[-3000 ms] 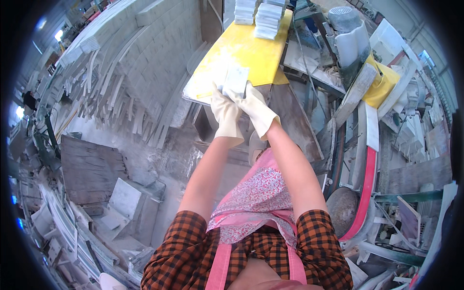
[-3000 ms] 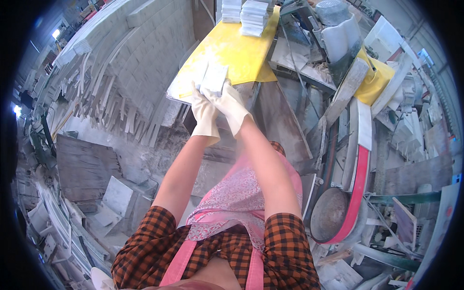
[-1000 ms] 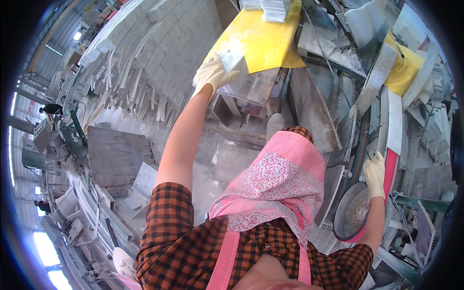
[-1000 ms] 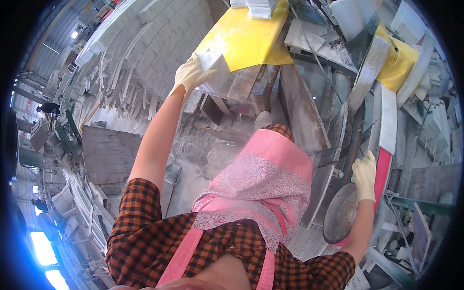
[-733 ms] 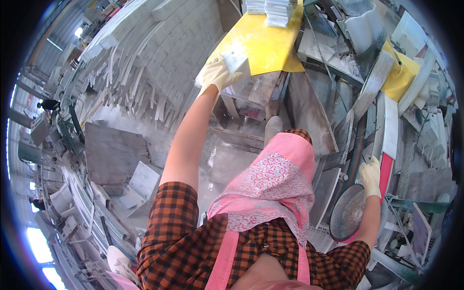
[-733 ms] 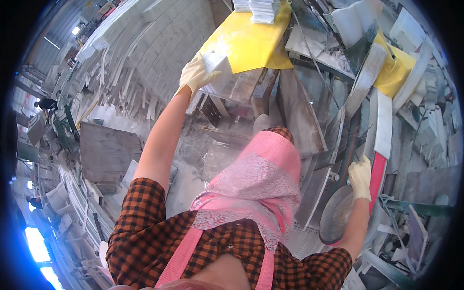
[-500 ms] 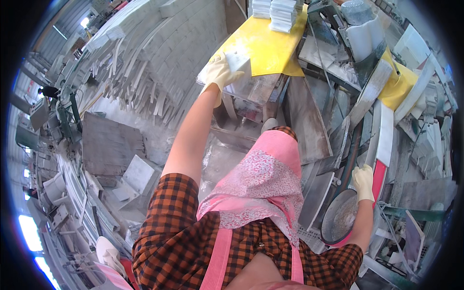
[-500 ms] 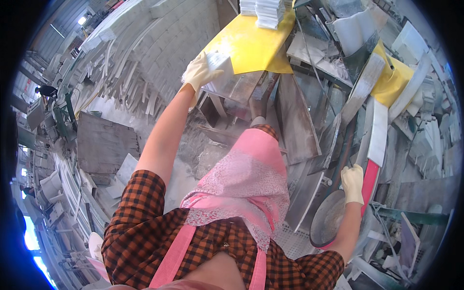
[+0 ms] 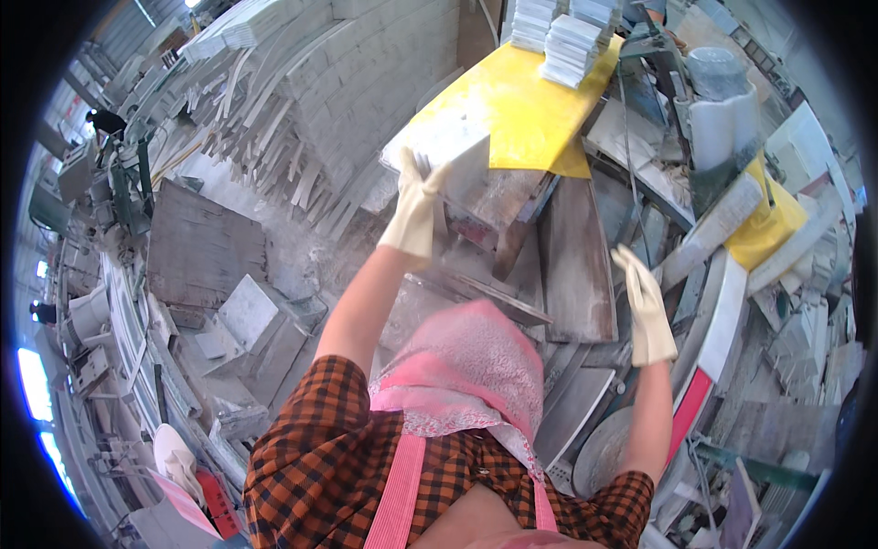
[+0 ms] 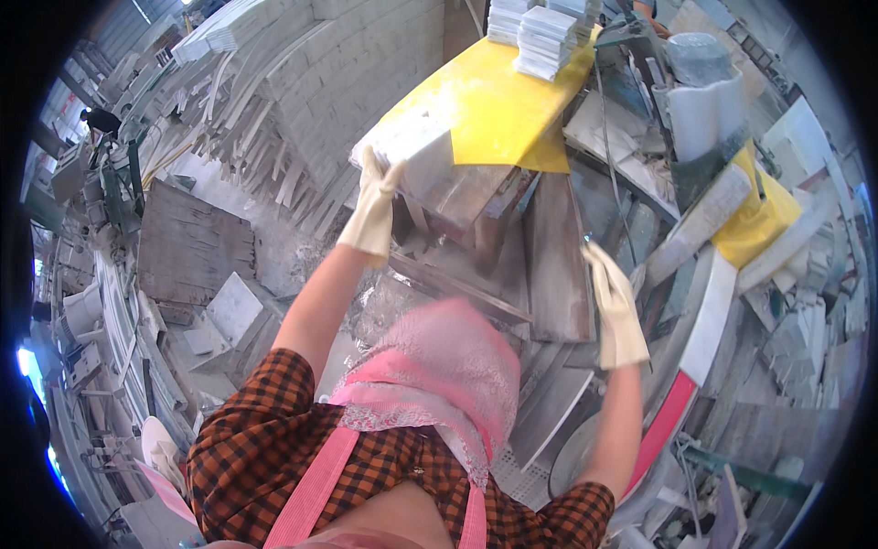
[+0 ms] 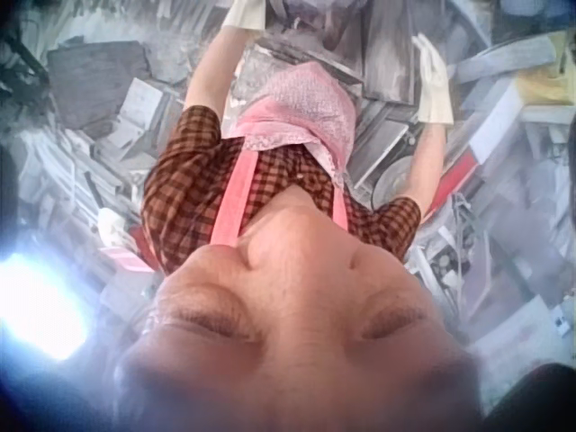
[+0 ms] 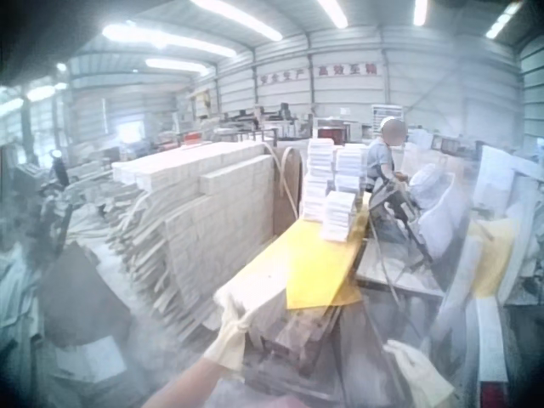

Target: The person repeatedly picks up white rectangular blocks from a yellow tray and stacks them into neat piles. The person uses both hands to lift and place the blocks, maintaining a steady rhythm throughout the clip.

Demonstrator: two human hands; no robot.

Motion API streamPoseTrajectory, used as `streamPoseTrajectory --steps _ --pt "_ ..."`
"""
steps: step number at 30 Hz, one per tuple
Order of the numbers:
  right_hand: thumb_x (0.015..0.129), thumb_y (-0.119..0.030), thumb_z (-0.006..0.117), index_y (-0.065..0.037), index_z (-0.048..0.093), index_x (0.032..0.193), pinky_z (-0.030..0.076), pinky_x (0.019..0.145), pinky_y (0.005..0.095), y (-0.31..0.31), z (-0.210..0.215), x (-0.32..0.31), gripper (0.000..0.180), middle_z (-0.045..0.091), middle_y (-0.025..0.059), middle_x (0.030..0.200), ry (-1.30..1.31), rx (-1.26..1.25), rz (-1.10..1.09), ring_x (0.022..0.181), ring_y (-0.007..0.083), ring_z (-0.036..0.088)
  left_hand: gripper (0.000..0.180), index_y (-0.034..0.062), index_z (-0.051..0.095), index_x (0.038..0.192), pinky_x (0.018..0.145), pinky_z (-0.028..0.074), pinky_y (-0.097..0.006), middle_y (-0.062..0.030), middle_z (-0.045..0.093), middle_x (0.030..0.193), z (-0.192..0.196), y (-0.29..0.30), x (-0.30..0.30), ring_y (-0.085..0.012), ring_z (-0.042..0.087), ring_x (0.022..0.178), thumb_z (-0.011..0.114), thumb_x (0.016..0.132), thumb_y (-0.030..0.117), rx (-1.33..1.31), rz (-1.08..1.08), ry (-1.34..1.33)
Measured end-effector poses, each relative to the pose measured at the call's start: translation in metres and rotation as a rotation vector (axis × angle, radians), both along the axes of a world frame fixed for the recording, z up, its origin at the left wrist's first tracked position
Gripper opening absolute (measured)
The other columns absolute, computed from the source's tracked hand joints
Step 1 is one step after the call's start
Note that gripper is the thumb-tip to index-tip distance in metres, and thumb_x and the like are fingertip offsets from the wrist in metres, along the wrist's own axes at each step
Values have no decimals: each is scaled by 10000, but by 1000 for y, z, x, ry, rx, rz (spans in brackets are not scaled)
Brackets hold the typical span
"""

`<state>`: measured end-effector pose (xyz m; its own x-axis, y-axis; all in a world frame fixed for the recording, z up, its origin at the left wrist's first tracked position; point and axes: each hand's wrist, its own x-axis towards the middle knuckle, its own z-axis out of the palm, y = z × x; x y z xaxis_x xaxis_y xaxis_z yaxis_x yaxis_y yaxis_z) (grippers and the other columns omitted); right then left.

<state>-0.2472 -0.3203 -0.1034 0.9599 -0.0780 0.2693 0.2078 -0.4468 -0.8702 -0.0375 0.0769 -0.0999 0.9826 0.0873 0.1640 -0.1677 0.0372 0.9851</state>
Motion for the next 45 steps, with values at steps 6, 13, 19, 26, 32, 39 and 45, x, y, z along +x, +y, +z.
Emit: streamPoseTrajectory --steps 6,13,19,26,32,39,45 --pt "1123 -493 267 77 229 1588 175 1286 375 115 -6 242 736 232 205 1675 148 937 446 1561 275 216 1376 98 49 1629 1106 443 -410 -248 543 1436 -15 -10 1 -371 523 1348 934 600 320 54 61 81" --pt "1085 -613 284 -3 361 1578 284 1226 373 207 30 290 788 403 205 1600 535 649 531 1494 308 369 1287 101 163 1589 1087 458 -369 -157 582 1381 -7 -24 -3 -290 571 1283 939 583 308 157 213 207" --pt "1083 -586 305 -54 358 1595 258 1236 376 192 43 285 741 397 145 1626 300 264 582 1509 270 343 1348 55 132 1583 1095 451 -378 -168 524 1411 -11 -34 10 -319 549 1304 956 545 297 431 168 446" --pt "1077 -547 364 -45 393 1575 268 1228 351 196 43 283 707 419 138 1612 422 254 525 1496 247 363 1376 10 148 1594 1124 438 -438 -285 477 1426 35 -7 -6 -437 507 1326 971 559 389 606 165 281" --pt "1072 -512 415 -36 423 1557 277 1220 329 198 50 275 679 439 132 1600 430 258 519 1484 227 381 1397 -144 286 1515 1087 473 -448 -348 507 1427 111 10 22 -437 521 1342 950 523 584 1289 -67 151" --pt "1065 -452 465 -35 487 1509 291 1211 342 201 51 268 610 469 139 1571 393 315 459 1470 246 399 1205 -128 461 1378 1026 525 -393 -267 612 1346 135 -30 60 -370 609 1272 972 483 496 1535 -307 454" --pt "1068 -430 467 -18 465 1517 278 1222 328 205 46 269 609 455 143 1580 410 486 495 1484 230 383 940 -95 603 1238 898 580 -390 -234 709 1174 137 -48 64 -354 716 1071 923 553 462 1664 -301 520"
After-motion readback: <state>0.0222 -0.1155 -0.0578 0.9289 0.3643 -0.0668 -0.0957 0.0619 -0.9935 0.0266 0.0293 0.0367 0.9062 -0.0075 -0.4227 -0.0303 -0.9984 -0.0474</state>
